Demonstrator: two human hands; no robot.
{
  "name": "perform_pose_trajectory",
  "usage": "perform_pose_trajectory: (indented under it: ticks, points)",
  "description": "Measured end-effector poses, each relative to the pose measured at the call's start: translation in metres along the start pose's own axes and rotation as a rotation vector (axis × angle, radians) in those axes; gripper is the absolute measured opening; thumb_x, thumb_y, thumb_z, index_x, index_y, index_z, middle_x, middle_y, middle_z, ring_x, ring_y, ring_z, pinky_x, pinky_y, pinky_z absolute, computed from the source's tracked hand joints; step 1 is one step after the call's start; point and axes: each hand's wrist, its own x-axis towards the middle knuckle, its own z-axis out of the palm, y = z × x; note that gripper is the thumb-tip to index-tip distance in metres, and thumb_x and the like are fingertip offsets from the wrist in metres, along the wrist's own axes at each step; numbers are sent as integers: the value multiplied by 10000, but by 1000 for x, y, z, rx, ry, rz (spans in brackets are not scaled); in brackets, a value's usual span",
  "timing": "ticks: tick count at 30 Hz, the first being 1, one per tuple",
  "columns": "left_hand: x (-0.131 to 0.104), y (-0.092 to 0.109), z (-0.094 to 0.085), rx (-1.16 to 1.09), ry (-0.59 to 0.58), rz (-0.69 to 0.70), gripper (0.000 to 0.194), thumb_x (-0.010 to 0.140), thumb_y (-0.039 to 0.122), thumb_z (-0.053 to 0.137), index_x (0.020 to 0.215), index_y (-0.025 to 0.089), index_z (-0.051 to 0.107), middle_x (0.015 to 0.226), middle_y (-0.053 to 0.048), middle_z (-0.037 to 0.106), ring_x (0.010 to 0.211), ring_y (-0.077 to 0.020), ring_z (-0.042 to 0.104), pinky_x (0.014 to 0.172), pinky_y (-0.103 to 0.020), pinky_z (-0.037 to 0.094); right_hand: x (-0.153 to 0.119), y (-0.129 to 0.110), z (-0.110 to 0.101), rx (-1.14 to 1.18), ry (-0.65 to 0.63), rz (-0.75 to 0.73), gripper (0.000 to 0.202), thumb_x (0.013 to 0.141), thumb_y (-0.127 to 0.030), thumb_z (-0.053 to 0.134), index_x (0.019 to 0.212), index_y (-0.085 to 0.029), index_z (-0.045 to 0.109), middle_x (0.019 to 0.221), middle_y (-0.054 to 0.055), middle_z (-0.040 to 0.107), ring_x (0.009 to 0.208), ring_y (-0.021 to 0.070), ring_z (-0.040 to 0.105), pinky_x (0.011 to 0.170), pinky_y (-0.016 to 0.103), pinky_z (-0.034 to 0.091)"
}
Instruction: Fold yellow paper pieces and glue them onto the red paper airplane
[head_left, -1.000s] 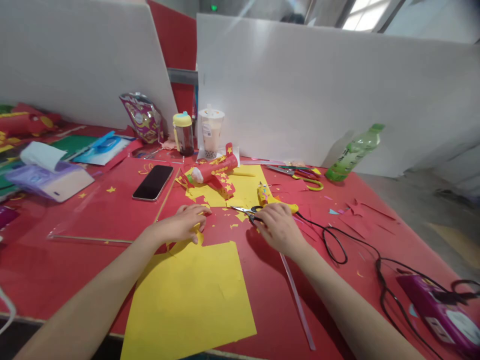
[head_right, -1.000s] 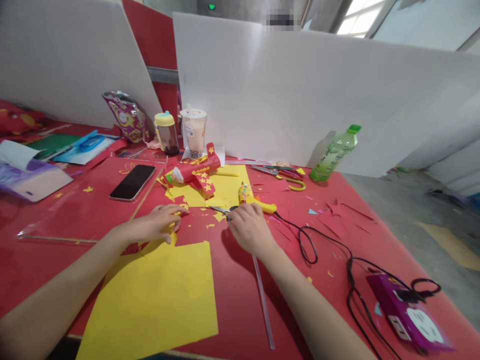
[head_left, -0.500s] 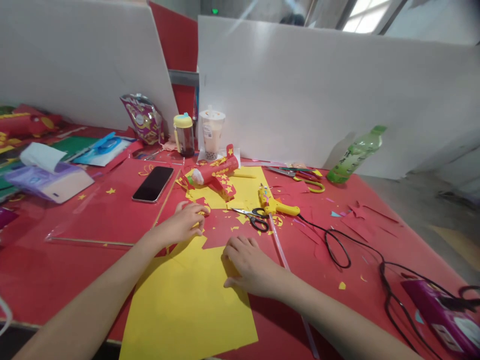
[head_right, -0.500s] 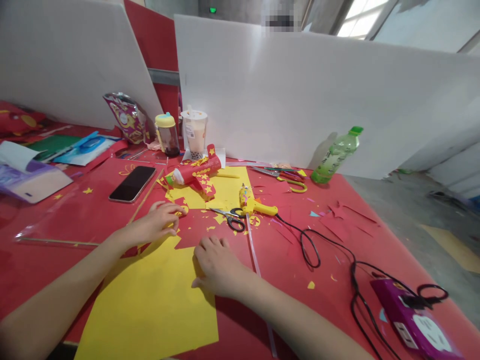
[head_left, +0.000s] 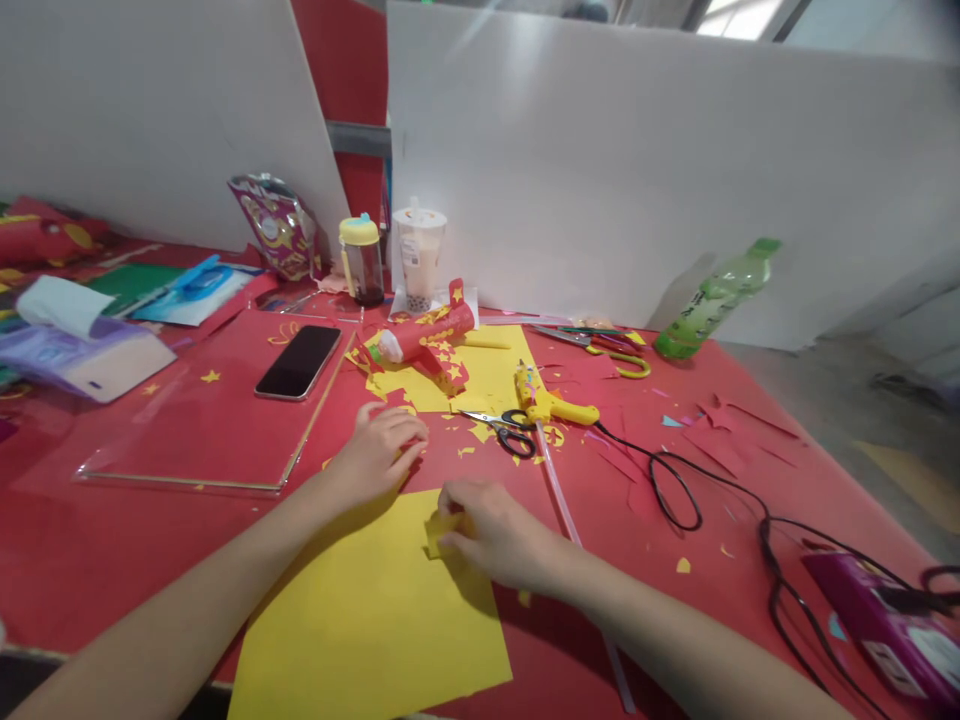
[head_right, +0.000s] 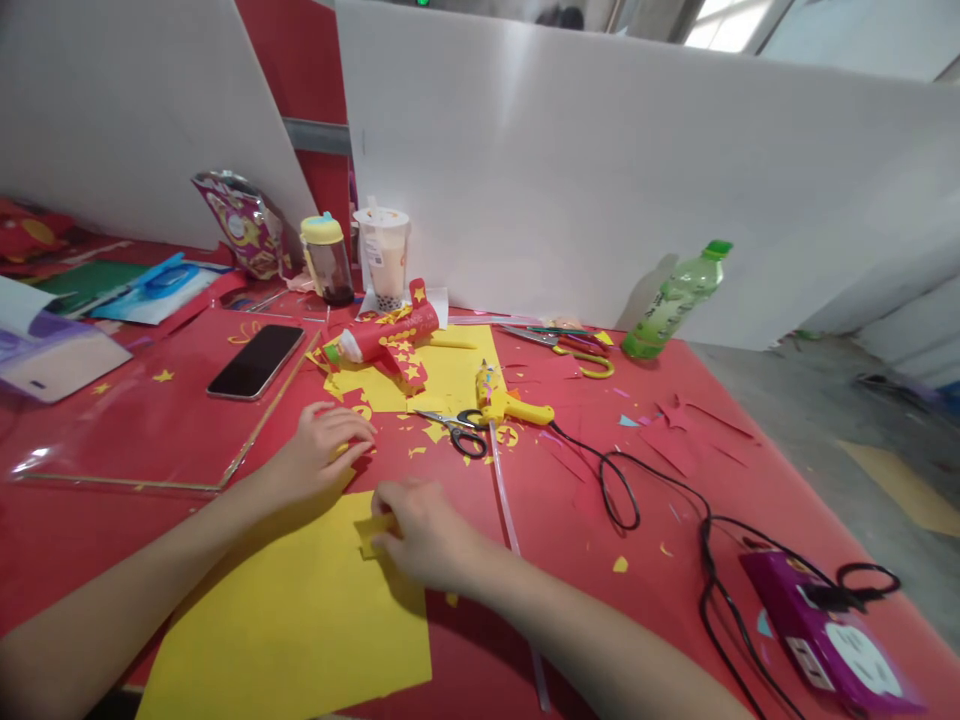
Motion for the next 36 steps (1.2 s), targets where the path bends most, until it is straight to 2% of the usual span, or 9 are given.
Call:
perform_pose_trajectory:
  ticks: [2, 5, 9, 12, 18, 24, 27, 36]
  points:
    - [0, 5, 1, -112, -20, -46, 248, 852, 290, 360, 790, 187, 578, 871, -40, 658, 840, -186, 569, 836, -384, 334, 2, 0, -6, 71, 55, 93, 140, 665, -94, 584, 767, -164, 520, 713, 5, 568, 628, 122, 488, 589, 223, 358]
    - [-1, 14, 0, -276, -28, -122, 344, 867, 348, 308, 759, 185, 591, 804, -34, 664, 756, -173, 586, 755, -332, 394, 6, 4, -14, 148, 150, 140, 133, 677, -106, 570, 787, -171, 532, 739, 2, 581, 653, 124, 512, 602, 226, 375]
    - [-2, 26, -1, -482, -99, -201, 214, 783, 356, 476, 772, 178, 594, 767, -28, 661, 725, -165, 594, 668, -269, 440, 9, 11, -15, 128, 222, 205, 204, 640, -161, 624, 824, -173, 536, 657, -29, 529, 607, 121, 491, 573, 230, 371]
    - [-3, 32, 1, -564, -129, -293, 147, 738, 304, 520, 730, 171, 583, 731, -31, 654, 681, -159, 592, 637, -263, 447, 10, 14, -13, 154, 237, 210, 208, 643, -180, 620, 830, -179, 529, 628, -40, 507, 592, 119, 485, 562, 231, 376]
    - [-3, 44, 4, -756, -70, -431, 115, 717, 276, 516, 677, 169, 515, 633, -15, 615, 621, -149, 587, 604, -259, 440, 8, 20, -11, 349, 449, 167, 104, 686, -216, 567, 768, -182, 513, 681, -8, 566, 650, 132, 547, 626, 260, 422]
    - [-1, 56, 8, -890, -72, -478, 179, 745, 320, 478, 680, 161, 528, 596, 7, 562, 574, -131, 545, 546, -234, 397, -2, 26, -10, 479, 467, 229, 78, 707, -253, 550, 712, -183, 515, 640, 0, 607, 603, 137, 577, 559, 247, 434]
    - [-1, 57, 9, -900, -89, -503, 187, 733, 330, 499, 688, 155, 546, 580, 16, 548, 557, -125, 524, 542, -228, 377, -6, 29, -7, 444, 493, 215, 85, 733, -262, 531, 707, -181, 524, 631, 3, 615, 590, 135, 577, 544, 240, 429]
    - [-6, 50, 12, -1055, -122, -598, 194, 700, 334, 559, 660, 145, 540, 463, 38, 504, 456, -90, 463, 486, -203, 357, -12, 28, 1, 136, 594, 13, 142, 751, -189, 514, 623, -174, 574, 590, 10, 632, 562, 138, 556, 587, 273, 400]
